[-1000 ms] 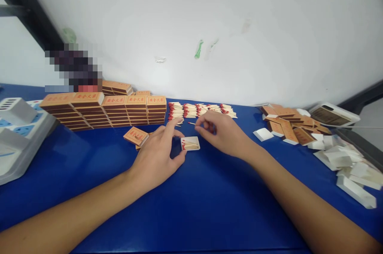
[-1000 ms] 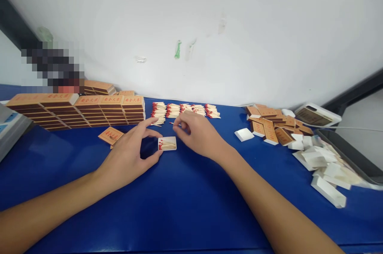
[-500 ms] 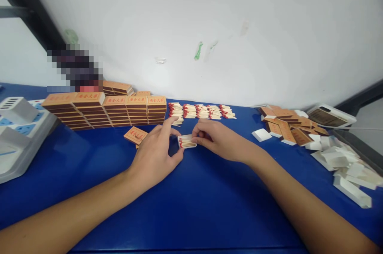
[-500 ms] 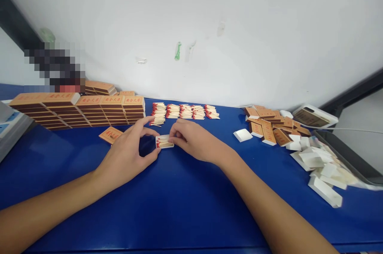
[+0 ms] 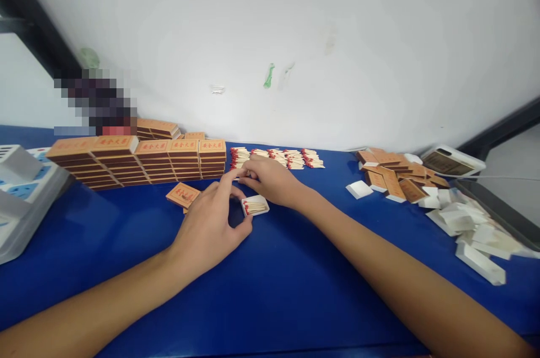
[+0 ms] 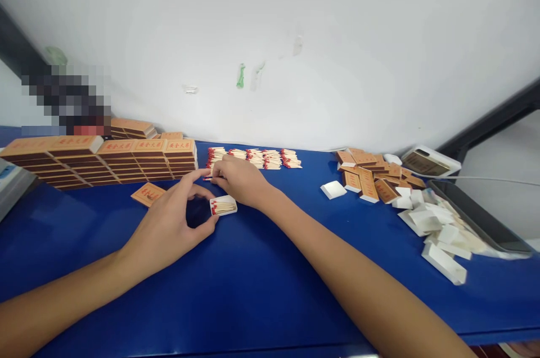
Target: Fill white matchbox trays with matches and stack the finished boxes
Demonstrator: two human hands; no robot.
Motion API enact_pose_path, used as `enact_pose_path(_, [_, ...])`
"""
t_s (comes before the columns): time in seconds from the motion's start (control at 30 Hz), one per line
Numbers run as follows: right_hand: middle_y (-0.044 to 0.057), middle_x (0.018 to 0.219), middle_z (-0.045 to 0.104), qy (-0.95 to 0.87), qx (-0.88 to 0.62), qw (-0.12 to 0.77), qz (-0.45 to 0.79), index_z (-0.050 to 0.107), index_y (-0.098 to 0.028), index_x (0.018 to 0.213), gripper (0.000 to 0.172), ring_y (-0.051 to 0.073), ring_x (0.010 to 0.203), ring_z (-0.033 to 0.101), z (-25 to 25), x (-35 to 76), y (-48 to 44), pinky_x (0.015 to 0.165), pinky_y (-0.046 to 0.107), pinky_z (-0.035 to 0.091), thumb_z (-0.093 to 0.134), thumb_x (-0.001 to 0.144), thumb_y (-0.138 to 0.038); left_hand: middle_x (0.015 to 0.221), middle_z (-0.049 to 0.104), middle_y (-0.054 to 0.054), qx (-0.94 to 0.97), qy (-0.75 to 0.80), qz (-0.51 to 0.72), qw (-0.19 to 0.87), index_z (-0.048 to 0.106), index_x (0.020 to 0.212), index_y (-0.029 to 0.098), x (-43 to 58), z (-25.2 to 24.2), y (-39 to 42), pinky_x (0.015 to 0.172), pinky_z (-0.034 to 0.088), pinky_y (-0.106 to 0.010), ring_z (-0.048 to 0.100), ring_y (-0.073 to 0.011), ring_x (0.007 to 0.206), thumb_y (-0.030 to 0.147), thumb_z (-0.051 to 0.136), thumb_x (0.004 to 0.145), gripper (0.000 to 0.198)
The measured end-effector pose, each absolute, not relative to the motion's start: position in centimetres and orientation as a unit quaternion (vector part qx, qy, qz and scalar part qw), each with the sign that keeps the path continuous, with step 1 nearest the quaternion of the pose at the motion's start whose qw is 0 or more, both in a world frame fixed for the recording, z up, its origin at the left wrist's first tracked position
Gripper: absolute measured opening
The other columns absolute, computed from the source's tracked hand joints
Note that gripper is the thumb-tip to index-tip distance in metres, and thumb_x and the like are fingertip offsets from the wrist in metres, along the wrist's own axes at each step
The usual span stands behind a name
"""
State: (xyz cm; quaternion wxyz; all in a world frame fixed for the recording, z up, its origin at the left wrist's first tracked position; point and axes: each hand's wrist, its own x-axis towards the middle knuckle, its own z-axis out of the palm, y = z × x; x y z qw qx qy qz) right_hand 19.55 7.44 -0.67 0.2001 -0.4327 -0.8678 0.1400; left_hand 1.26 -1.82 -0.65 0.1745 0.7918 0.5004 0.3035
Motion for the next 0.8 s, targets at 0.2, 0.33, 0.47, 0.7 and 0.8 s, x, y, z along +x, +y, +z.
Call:
enact_pose_path(0.2, [0.005, 0.093, 0.063, -0.851, -0.477, 0.156, 0.156, 0.062, -0.017, 0.092, 0.011, 0.017, 0.084, 0.055, 0.2, 21.4, 6.1, 0.074, 0.03, 0.038, 0.062, 0.103, -0.016, 0.109, 0.075, 0.0, 0.794, 0.496, 0.308, 0.168, 0.037, 0.152, 0.026, 1.2, -0.9, -1.6, 0.1, 0.051, -0.045, 0.067, -0.0267, 0.11, 0.018, 0.072, 0.086, 0.075])
enact_pose_path(0.33, [0.003, 0.088, 0.062, -0.844, -0.488, 0.162, 0.155, 0.062, -0.018, 0.09, 0.014, 0.018, 0.08, 0.054, 0.5, 24.1, 5.2, 0.073, 0.03, 0.038, 0.061, 0.104, -0.019, 0.111, 0.076, 0.0, 0.795, 0.499, 0.302, 0.167, 0.037, 0.152, 0.025, 1.2, -0.9, -1.7, 0.1, 0.051, -0.045, 0.066, -0.0271, 0.114, 0.019, 0.072, 0.087, 0.075])
enact_pose_path(0.47, [0.0, 0.079, 0.058, -0.827, -0.496, 0.198, 0.177, 0.064, -0.018, 0.087, 0.014, 0.016, 0.073, 0.051, 0.0, 26.0, 4.8, 0.069, 0.03, 0.038, 0.063, 0.101, -0.018, 0.114, 0.075, 0.0, 0.798, 0.5, 0.291, 0.169, 0.036, 0.152, 0.026, 1.2, -0.9, -1.5, 0.099, 0.051, -0.046, 0.066, -0.0273, 0.115, 0.021, 0.073, 0.088, 0.075])
enact_pose_path(0.7, [-0.001, 0.078, 0.057, -0.827, -0.447, 0.267, 0.215, 0.071, -0.02, 0.089, 0.013, 0.014, 0.069, 0.05, 0.9, 25.5, 2.8, 0.066, 0.028, 0.039, 0.068, 0.1, -0.027, 0.114, 0.076, 0.0, 0.801, 0.49, 0.303, 0.166, 0.035, 0.154, 0.028, 1.2, -1.1, -1.3, 0.1, 0.052, -0.044, 0.067, -0.0269, 0.116, 0.021, 0.073, 0.087, 0.077])
enact_pose_path(0.8, [-0.003, 0.076, 0.055, -0.846, -0.427, 0.22, 0.232, 0.073, -0.02, 0.089, 0.009, 0.012, 0.068, 0.049, 1.3, 24.5, 1.6, 0.065, 0.028, 0.038, 0.07, 0.098, -0.022, 0.114, 0.076, 0.0, 0.803, 0.484, 0.306, 0.165, 0.035, 0.154, 0.029, 1.1, -1.2, -1.2, 0.1, 0.052, -0.044, 0.067, -0.0271, 0.116, 0.022, 0.073, 0.088, 0.077])
